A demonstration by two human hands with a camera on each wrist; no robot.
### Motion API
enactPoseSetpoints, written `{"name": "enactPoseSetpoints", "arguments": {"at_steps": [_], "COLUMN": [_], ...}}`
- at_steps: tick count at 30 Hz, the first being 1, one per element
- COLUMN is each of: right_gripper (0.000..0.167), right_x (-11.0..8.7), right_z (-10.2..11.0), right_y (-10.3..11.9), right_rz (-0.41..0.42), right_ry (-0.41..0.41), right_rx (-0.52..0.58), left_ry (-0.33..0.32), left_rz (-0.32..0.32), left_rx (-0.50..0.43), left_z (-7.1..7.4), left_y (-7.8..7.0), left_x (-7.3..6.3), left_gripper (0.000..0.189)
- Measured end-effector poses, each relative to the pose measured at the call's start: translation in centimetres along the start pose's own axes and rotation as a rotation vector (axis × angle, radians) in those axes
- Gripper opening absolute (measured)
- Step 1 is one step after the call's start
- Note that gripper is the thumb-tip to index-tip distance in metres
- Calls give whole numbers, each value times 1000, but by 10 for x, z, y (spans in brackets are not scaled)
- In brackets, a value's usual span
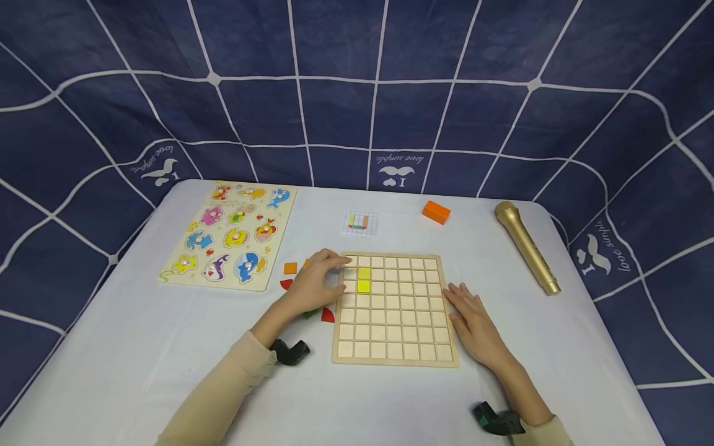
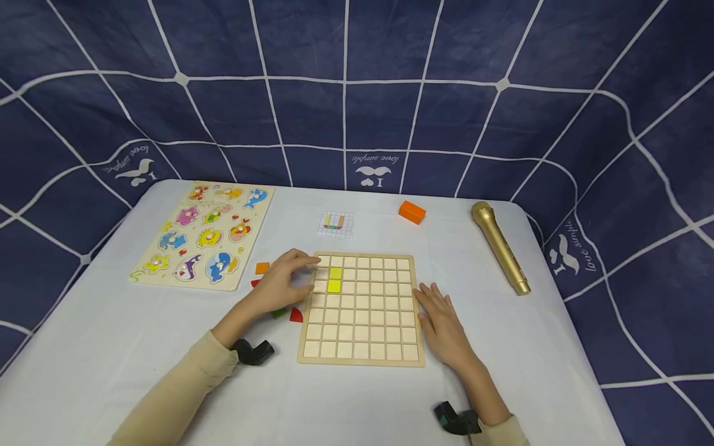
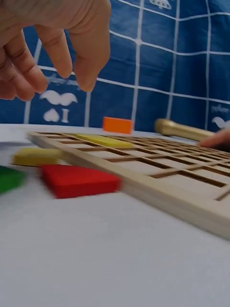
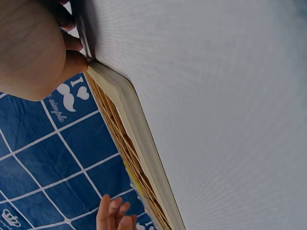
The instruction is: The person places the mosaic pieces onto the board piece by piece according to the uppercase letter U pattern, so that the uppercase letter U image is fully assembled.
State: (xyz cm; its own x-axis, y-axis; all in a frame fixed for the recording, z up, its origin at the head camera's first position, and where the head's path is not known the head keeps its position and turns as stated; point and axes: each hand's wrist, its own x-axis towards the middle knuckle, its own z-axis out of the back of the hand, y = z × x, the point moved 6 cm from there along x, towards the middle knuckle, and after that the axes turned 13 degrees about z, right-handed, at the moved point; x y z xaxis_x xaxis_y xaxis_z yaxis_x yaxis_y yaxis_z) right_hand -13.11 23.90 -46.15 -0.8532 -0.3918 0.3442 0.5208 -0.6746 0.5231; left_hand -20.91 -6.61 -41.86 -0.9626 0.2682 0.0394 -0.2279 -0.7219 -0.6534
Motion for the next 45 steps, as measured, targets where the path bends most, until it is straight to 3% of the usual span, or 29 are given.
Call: {"name": "enactPoseSetpoints", "arguments": {"at_steps": [6, 15, 20, 35, 45], "right_gripper": [44, 45, 45, 44, 44], "right_x": [0, 0, 0, 0, 0], "right_z": [1, 0, -1, 0, -1], "right_y": [0, 0, 0, 0, -1], "right_rz": [-10, -7, 3, -6, -1], "right_ry": [1, -2, -6, -6, -11], "right_rx": [-5, -1, 4, -9, -8], "left_ry": [28, 84, 90, 21, 17], "left_rz": [52, 87, 106, 84, 73], "left_rx": [-102, -69, -44, -15, 3], "left_z": [15, 3, 0, -5, -6], "left_y": [20, 40, 44, 45, 45], "left_x": [-11, -21, -22, -22, -22], "left_gripper": [61, 63, 60, 47, 37]}}
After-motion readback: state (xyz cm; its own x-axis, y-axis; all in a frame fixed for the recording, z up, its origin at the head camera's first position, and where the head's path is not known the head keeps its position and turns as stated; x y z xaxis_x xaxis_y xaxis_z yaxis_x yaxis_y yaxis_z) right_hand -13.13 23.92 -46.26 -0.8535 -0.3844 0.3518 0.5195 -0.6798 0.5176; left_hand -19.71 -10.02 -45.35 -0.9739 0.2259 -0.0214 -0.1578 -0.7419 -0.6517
